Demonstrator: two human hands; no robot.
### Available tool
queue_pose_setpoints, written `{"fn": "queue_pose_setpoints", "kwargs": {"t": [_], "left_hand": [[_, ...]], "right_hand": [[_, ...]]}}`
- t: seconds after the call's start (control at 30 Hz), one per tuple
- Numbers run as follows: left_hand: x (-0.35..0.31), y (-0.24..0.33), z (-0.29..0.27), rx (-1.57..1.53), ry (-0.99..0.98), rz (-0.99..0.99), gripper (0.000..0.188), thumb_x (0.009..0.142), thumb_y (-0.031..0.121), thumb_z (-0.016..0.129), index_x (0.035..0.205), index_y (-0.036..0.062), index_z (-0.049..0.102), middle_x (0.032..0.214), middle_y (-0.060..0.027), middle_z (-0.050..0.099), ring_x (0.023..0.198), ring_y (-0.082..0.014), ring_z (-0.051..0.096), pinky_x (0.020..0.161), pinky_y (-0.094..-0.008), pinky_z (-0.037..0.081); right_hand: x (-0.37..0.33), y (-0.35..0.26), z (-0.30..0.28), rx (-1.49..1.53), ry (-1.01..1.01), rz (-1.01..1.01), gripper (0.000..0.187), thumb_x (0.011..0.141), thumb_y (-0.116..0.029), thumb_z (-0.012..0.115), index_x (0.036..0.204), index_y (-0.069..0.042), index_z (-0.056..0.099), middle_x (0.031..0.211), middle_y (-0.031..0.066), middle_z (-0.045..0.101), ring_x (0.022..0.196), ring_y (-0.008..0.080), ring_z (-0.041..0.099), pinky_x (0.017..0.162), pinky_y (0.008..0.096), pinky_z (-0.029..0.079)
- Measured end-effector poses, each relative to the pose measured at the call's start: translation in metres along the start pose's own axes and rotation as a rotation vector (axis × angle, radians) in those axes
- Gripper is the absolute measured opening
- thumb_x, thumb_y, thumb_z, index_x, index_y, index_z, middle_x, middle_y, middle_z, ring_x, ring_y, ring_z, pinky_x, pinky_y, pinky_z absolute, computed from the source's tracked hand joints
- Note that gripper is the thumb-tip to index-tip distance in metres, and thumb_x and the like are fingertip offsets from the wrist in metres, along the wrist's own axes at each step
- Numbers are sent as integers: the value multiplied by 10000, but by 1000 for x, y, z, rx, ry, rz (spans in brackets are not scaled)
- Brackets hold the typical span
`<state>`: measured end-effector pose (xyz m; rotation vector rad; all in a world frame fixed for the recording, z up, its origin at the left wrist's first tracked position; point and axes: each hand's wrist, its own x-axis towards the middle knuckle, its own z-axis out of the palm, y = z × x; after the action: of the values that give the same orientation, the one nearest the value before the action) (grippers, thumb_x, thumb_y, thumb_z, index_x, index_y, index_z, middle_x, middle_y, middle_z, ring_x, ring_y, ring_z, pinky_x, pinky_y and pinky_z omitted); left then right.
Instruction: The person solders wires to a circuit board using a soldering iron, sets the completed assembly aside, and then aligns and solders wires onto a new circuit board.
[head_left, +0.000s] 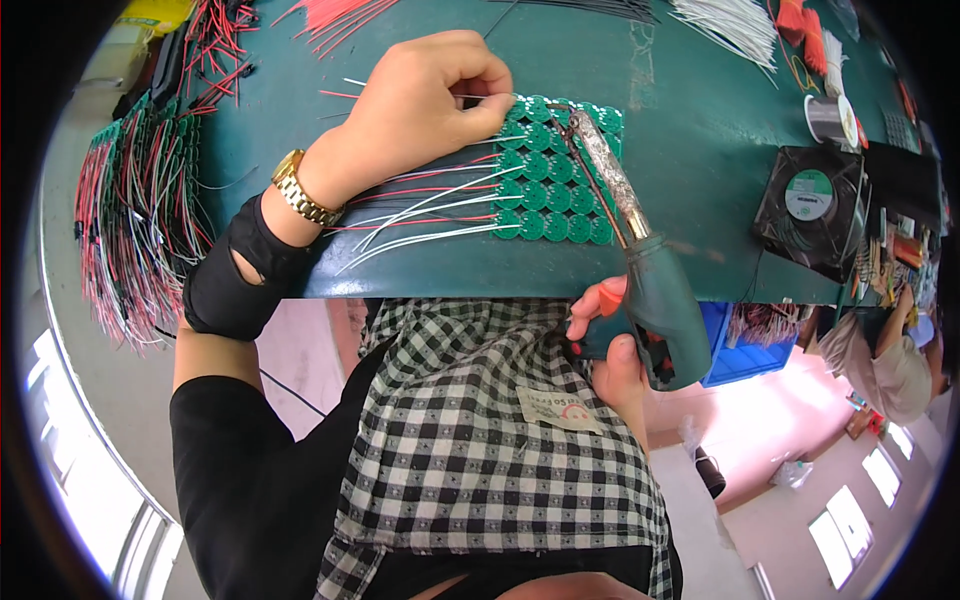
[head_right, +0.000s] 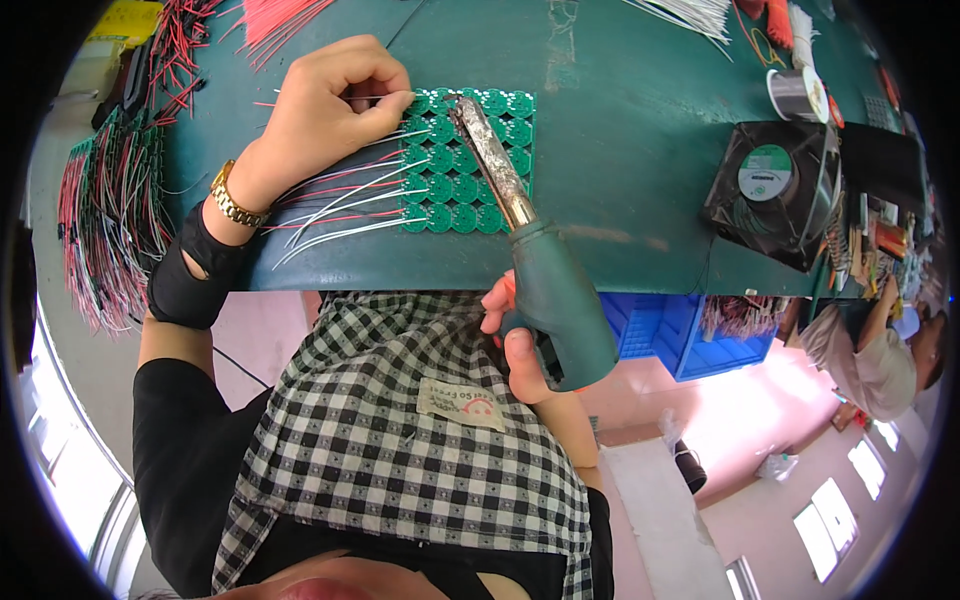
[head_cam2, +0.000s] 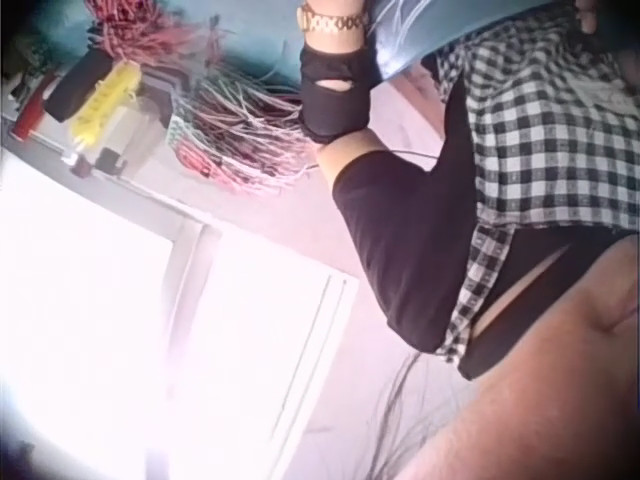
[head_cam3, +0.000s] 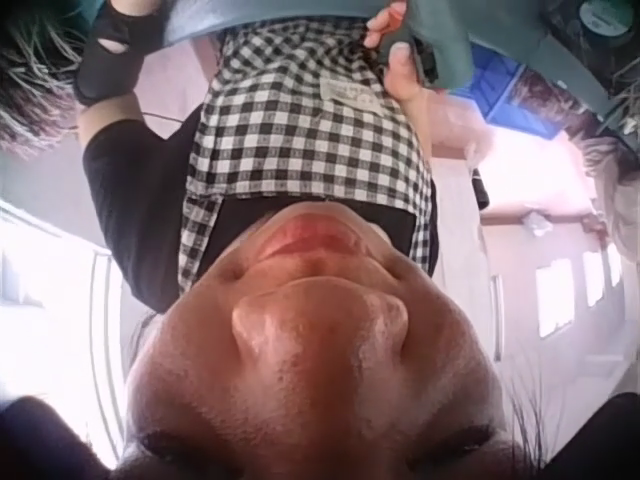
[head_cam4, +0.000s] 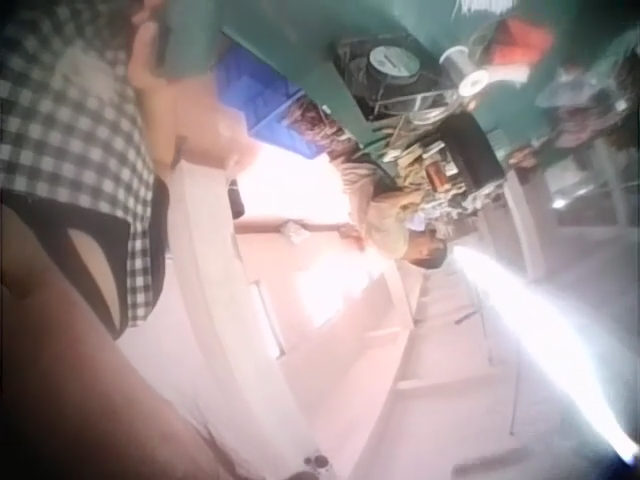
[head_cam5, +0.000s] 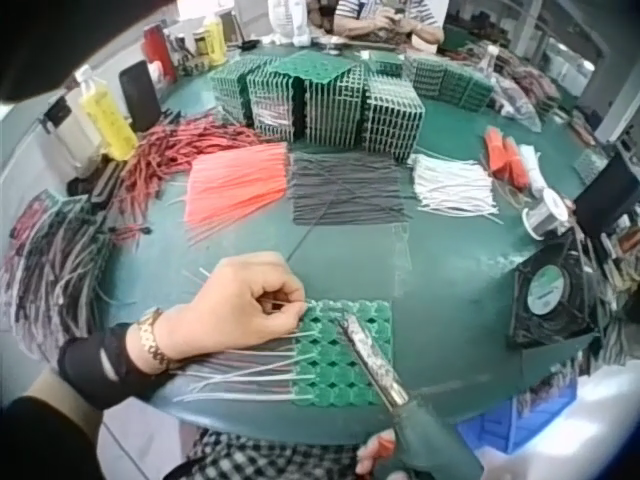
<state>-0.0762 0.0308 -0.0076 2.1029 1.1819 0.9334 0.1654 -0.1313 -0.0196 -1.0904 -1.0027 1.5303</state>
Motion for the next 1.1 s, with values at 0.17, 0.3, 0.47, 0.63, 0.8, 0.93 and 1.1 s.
{"fn": "queue_pose_setpoints", "kwargs": {"t": [0.17,0.3,0.47,0.63,0.8,0.93,1.1], "left_hand": [[1,-1,4,44,-7,34,61,747,11,668,766,26,611,710,-2,516,561,-60,450,495,-201,376],[0,-4,5,30,14,19,63,743,10,667,761,27,609,704,-5,516,567,-63,477,497,-201,391],[0,-3,3,57,-10,28,68,737,8,667,750,28,604,701,-8,517,576,-69,504,497,-206,405],[1,-1,2,75,-25,9,67,735,10,667,749,28,604,703,-9,519,579,-69,508,497,-204,403],[2,-2,3,54,-37,-11,66,733,11,667,749,26,604,706,-8,521,582,-69,511,499,-204,405],[3,-4,3,54,-31,6,63,733,9,665,747,25,606,704,-10,529,585,-74,517,505,-206,413],[3,-4,4,47,-35,3,62,731,8,663,746,24,606,694,-14,532,584,-78,522,509,-210,419]], "right_hand": [[1,-1,7,-64,42,-30,536,850,-403,602,1179,-6,457,927,132,569,696,157,556,609,283,456],[8,-15,8,-124,-28,-9,496,845,-361,588,1169,-8,463,949,103,564,685,133,553,575,258,436],[9,-7,9,-136,-1,-66,396,835,-307,576,1066,12,527,899,87,571,671,121,547,567,246,427],[9,-4,9,-153,4,-55,287,809,-213,570,977,20,574,844,70,569,651,117,538,574,244,430],[10,-1,4,-184,-38,-96,269,791,-152,537,991,28,557,839,76,569,646,130,547,584,252,441],[9,-1,5,-129,0,-87,268,808,-174,551,984,28,554,848,80,567,656,130,551,592,258,446],[4,1,2,-63,39,-149,511,833,-375,634,1138,7,486,915,113,559,699,160,564,613,276,460]]}}
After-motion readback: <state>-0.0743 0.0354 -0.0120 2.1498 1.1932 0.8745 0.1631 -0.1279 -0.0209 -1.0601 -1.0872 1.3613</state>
